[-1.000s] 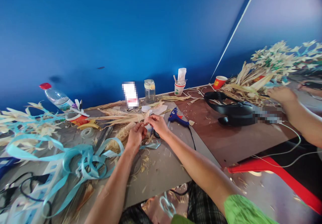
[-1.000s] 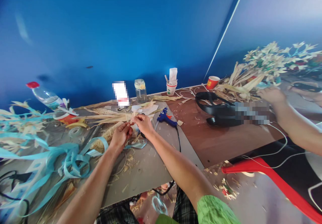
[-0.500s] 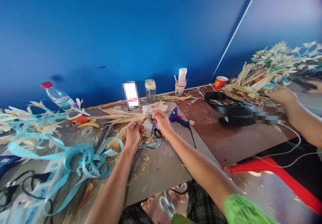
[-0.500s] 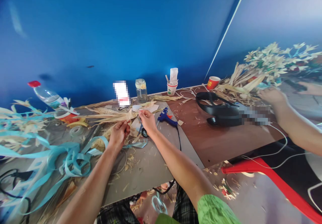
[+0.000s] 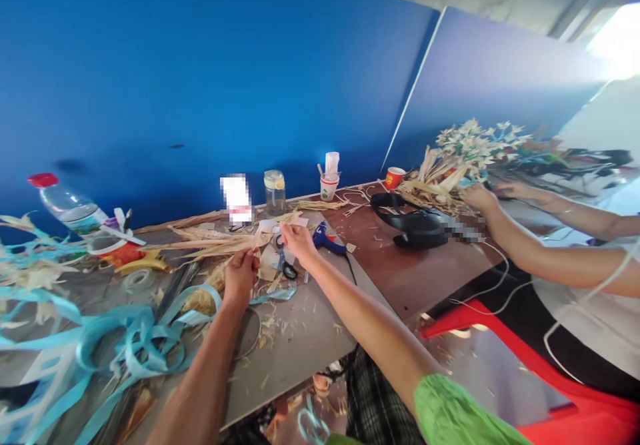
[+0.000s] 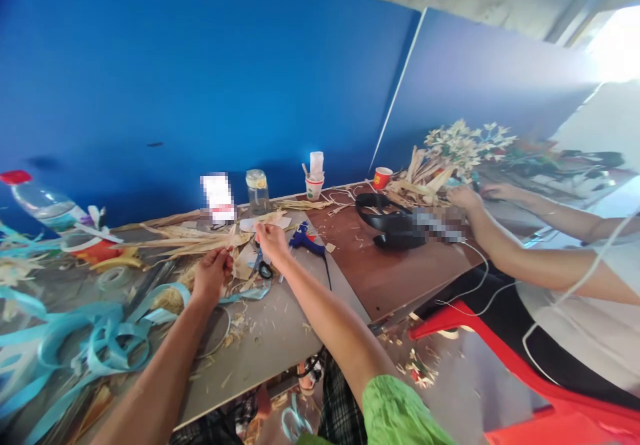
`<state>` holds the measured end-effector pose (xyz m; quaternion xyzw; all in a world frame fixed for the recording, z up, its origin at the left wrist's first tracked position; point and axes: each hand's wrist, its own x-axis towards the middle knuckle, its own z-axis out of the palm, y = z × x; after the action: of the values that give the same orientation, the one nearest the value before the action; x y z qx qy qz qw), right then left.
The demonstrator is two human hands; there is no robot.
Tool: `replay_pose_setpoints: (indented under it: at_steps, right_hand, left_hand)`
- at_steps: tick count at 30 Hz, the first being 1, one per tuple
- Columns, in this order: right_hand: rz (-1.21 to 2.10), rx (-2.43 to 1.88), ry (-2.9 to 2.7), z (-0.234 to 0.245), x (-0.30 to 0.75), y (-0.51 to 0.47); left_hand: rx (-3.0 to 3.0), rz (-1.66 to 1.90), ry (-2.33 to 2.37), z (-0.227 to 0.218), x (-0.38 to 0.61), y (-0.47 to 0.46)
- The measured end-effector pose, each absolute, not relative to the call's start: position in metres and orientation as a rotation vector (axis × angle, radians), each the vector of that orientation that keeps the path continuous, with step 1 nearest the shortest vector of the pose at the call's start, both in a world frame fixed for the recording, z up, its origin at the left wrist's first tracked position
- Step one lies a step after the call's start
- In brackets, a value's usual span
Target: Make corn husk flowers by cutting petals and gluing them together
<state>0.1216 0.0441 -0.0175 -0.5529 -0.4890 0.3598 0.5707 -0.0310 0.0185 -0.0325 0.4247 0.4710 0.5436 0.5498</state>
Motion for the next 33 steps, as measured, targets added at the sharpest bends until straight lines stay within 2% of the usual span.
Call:
replay_pose_setpoints:
  at_steps: [8,15,28,30,33]
  right_hand:
    - [0.277,-2.091,-1.613,-0.011,0.206,0.012]
    - [0.299,-2.444,-1.737,-0.017,0.224,-0.001]
    - [0.285,-2.047,-1.658,-0.028,0.247,0.005]
    - [0.318,-1.872,-1.502,-0.022,0.248,0.000]
    - [0.593,-1.275,-1.153,-0.005,0.240,-0.010]
  left_hand:
    - [0.985,1.314,1.056,-0.033,-0.031,0.018]
    - [1.066,1.387,1.009,-0.039,-0.033,0.021]
    - [0.998,1.375,0.964,-0.034,-0.033,0.018]
    - [0.982,1.371,0.958,-0.033,-0.033,0.017]
    - [0.968,1.370,0.935,-0.031,-0.033,0.016]
